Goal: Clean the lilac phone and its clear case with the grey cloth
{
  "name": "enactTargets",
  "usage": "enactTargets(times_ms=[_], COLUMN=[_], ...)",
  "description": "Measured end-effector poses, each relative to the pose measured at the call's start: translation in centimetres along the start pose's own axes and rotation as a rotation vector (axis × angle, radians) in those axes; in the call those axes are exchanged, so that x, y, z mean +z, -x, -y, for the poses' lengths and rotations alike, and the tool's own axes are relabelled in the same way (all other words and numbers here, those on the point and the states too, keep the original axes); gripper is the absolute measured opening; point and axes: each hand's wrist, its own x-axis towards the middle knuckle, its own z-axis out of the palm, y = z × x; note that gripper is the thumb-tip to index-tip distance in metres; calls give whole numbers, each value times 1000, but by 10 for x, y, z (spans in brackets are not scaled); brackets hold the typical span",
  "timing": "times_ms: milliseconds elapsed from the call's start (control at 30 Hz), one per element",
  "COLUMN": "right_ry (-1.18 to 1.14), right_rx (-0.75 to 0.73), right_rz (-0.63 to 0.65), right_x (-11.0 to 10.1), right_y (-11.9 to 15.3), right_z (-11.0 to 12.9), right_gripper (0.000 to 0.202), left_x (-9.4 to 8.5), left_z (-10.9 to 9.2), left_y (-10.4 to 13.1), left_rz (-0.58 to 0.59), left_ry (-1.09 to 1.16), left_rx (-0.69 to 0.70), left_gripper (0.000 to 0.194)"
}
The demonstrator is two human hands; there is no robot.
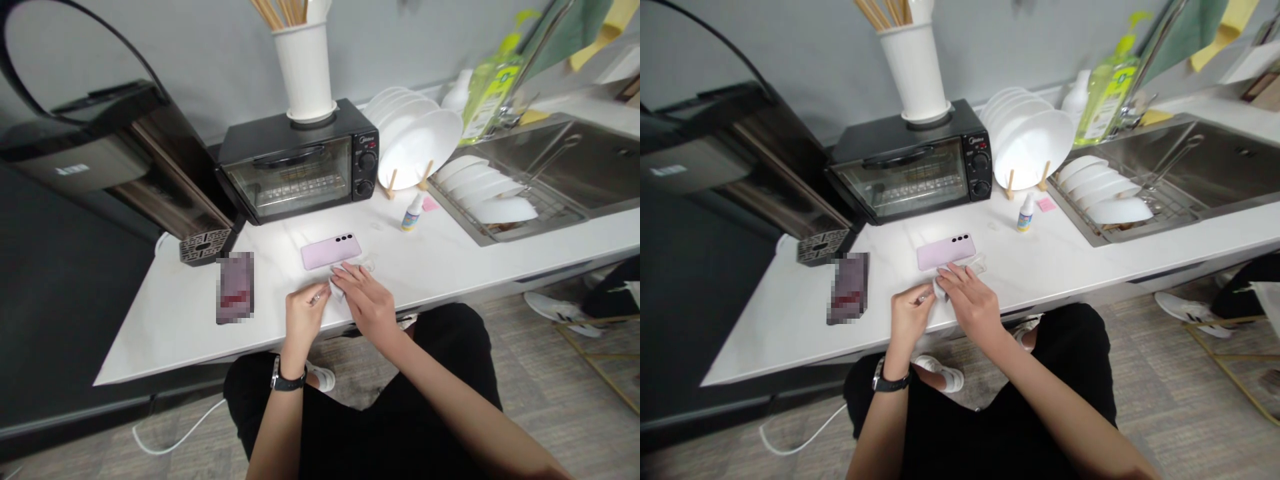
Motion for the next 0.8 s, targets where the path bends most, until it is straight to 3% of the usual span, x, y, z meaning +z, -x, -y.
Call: enactTargets(times_ms=[167, 300, 467, 800], right_ry=[-1, 10, 25, 28], right_rx=[-102, -151, -154, -8], right_rz=[104, 186, 187, -5], right_x=[7, 3, -2, -26], right_y=[3, 3, 3, -2], right_z=[25, 26, 9, -40], right_gripper=[45, 43, 41, 37], left_x=[-5, -6, -3, 0], left_z=[5, 7, 7, -4], left_y=[4, 6, 5, 1], left_rz=[-13, -21, -36, -42], left_ry=[-53, -50, -14, 137], left_rx=[23, 25, 20, 13], left_gripper=[15, 14, 20, 19])
